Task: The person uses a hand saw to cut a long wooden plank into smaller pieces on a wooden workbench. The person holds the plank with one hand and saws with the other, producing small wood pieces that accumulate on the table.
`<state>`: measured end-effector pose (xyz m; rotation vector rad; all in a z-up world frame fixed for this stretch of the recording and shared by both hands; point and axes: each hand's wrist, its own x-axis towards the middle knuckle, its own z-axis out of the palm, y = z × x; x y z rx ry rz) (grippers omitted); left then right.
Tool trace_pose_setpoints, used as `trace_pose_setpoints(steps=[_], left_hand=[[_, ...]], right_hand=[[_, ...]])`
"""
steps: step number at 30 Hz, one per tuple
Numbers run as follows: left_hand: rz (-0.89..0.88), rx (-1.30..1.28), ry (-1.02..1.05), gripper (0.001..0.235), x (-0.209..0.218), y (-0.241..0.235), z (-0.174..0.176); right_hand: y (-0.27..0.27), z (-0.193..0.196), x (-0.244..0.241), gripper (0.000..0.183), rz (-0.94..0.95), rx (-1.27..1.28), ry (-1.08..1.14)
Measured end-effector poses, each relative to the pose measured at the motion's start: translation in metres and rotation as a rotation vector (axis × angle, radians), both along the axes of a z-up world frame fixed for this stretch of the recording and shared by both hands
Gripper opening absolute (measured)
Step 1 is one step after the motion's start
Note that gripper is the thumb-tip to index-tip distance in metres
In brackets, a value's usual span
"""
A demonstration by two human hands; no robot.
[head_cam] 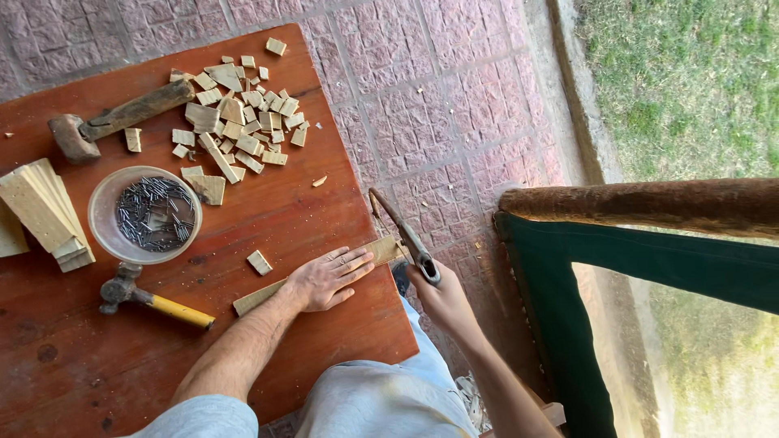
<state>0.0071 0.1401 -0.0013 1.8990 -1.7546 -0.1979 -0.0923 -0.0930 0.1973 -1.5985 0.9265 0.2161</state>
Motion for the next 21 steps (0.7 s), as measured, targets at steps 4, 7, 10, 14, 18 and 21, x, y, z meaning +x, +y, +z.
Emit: trace_pose_setpoints(steps=[4, 7, 10, 14, 18, 21], left_hand=[[-0.005, 0.002, -0.039, 0.062, -0.001, 0.000, -0.001], [-0.013, -0.017, -0.047, 0.062, -0.001, 0.001, -0.003], [0.001, -0.036, -0.039, 0.061, -0.003, -0.001, -0.001], [-0.009, -0.138, 0.039, 0.055, 0.001, -0.004, -0.001], [0.003, -0.101, -0.073, 0.056, 0.009, -0.004, -0.002], [0.014, -0.091, -0.071, 0.059, 0.002, -0.001, 0.001]], right_hand=[[-0.004, 0.028, -0.026, 0.028, 0.012, 0.017, 0.013], [0.005, 0.034, -0.028, 0.033, -0.039, 0.011, 0.009], [0.004, -0.001, -0.016, 0.033, -0.072, -0.040, -0.020], [-0.002, -0.116, 0.016, 0.027, -0.124, -0.110, -0.132], [0.003, -0.119, 0.030, 0.023, -0.048, -0.133, -0.143], [-0.001, -0.101, 0.019, 0.022, -0.022, -0.138, -0.085]])
